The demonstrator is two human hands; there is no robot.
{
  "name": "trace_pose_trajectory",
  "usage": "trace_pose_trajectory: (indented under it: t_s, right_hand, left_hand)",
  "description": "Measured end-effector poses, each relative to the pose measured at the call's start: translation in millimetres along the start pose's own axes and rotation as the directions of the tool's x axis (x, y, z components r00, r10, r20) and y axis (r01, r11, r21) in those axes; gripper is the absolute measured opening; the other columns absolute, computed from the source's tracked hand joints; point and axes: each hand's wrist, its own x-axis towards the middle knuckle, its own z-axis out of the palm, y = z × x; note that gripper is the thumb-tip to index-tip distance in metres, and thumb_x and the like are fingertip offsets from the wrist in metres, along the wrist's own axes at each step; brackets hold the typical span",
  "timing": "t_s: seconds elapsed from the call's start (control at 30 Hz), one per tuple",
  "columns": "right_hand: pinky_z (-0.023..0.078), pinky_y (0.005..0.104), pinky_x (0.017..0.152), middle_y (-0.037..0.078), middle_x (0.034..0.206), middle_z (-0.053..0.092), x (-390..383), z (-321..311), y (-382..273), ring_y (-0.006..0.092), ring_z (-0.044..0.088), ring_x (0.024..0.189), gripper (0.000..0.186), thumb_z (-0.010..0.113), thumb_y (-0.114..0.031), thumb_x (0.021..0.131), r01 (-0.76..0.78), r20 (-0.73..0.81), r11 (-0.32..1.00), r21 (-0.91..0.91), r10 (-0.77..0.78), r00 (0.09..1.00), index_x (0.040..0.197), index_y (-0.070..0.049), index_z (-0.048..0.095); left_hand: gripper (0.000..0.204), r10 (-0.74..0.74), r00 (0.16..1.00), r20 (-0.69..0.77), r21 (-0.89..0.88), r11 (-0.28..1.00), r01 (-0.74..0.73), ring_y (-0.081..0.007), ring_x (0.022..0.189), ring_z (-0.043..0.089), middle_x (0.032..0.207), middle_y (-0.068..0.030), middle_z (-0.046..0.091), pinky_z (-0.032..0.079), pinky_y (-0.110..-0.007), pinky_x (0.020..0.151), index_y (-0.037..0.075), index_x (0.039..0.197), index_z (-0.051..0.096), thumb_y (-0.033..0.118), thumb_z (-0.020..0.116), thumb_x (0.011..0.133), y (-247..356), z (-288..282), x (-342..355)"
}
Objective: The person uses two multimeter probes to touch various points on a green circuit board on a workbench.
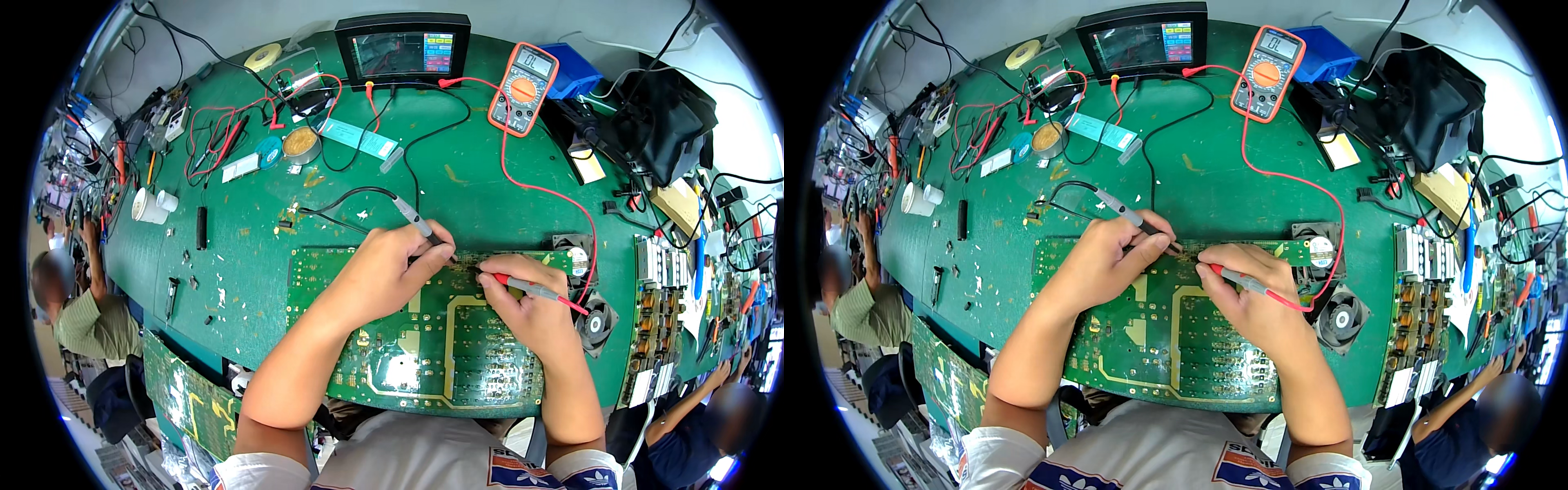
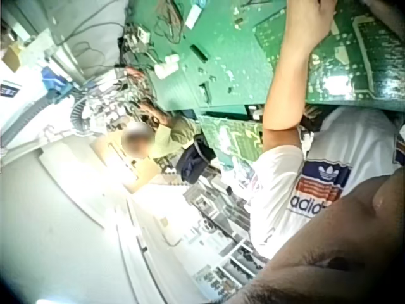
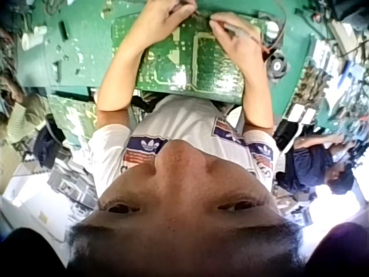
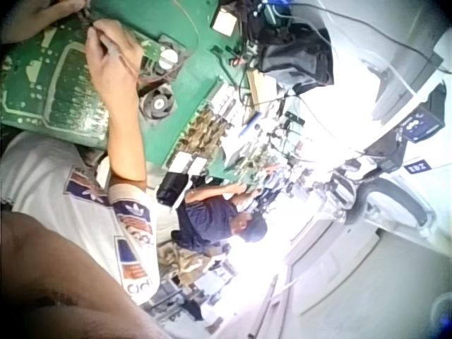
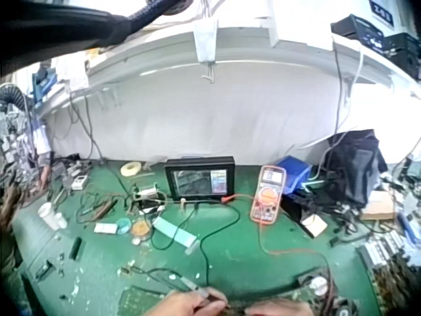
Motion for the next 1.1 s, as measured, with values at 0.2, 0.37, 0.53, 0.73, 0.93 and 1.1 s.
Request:
trace_pose_trajectory:
  t_s: [0.2, 0.37, 0.53, 0.73, 0.93, 1.1]
  right_hand:
    - [0.054, 0.0352, 0.063, 0.013, 0.084, 0.07, -1.2, -1.4, 0.4, 0.0286, 0.068, 0.072, 0.014, 0.075, 0.002, 0.082, -0.035, 0.013, 0.999, 0.0, 0.035, 0.999, 0.094, 0.0, 0.067]
    - [0.054, 0.0345, 0.063, 0.013, 0.084, 0.07, -0.4, -0.9, -0.3, 0.028, 0.068, 0.071, 0.013, 0.075, 0.001, 0.083, -0.04, 0.007, 0.999, -0.01, 0.04, 0.999, 0.093, 0.001, 0.067]
    - [0.054, 0.0339, 0.063, 0.013, 0.083, 0.07, 0.4, -1.0, -3.0, 0.0273, 0.068, 0.071, 0.013, 0.075, 0.001, 0.083, -0.07, 0.019, 0.997, -0.015, 0.07, 0.997, 0.093, 0.001, 0.067]
    - [0.053, 0.0339, 0.062, 0.013, 0.082, 0.07, -0.2, -0.5, -2.7, 0.0269, 0.069, 0.071, 0.013, 0.075, 0.001, 0.083, -0.073, 0.01, 0.997, -0.006, 0.073, 0.997, 0.093, 0.0, 0.067]
    - [0.054, 0.0344, 0.063, 0.013, 0.083, 0.07, -0.1, 0.1, -0.2, 0.0276, 0.069, 0.071, 0.014, 0.075, 0.003, 0.082, -0.023, 0.016, 1.0, -0.006, 0.024, 1.0, 0.093, 0.001, 0.067]
    - [0.053, 0.035, 0.063, 0.013, 0.082, 0.07, 0.0, 0.8, -1.3, 0.0281, 0.068, 0.071, 0.014, 0.074, 0.004, 0.082, -0.038, 0.012, 0.999, 0.01, 0.038, 0.999, 0.093, 0.0, 0.067]
  left_hand:
    - [0.014, -0.038, 0.999, 0.01, 0.046, 0.998, 0.038, -0.0152, 0.054, 0.055, 0.067, -0.0095, 0.063, 0.043, -0.032, 0.053, 0.0, 0.101, 0.065, 0.014, 0.061, 0.1, 9.0, -1.9, 0.7]
    - [0.014, -0.027, 1.0, 0.007, 0.037, 0.999, 0.027, -0.0078, 0.059, 0.053, 0.073, -0.0049, 0.067, 0.042, -0.027, 0.054, 0.001, 0.104, 0.067, 0.014, 0.061, 0.101, 0.7, -1.4, 0.3]
    - [0.014, -0.047, 0.999, 0.015, 0.034, 0.998, 0.046, -0.0073, 0.06, 0.054, 0.075, -0.0047, 0.069, 0.043, -0.027, 0.055, 0.001, 0.105, 0.066, 0.014, 0.061, 0.101, 3.7, -3.0, -0.7]
    - [0.014, -0.017, 1.0, 0.012, 0.019, 1.0, 0.016, -0.0068, 0.059, 0.052, 0.076, -0.0044, 0.069, 0.042, -0.026, 0.054, 0.001, 0.105, 0.066, 0.013, 0.06, 0.101, -0.4, -1.7, -0.8]
    - [0.013, -0.026, 1.0, 0.015, 0.018, 1.0, 0.026, -0.0056, 0.056, 0.049, 0.067, -0.0037, 0.062, 0.037, -0.027, 0.051, 0.0, 0.102, 0.066, 0.012, 0.06, 0.101, -0.3, -0.7, 1.5]
    - [0.013, -0.007, 1.0, 0.005, 0.026, 1.0, 0.007, -0.0059, 0.053, 0.045, 0.061, -0.0028, 0.055, 0.035, -0.028, 0.049, 0.0, 0.099, 0.065, 0.012, 0.061, 0.1, 7.3, 0.2, 1.4]
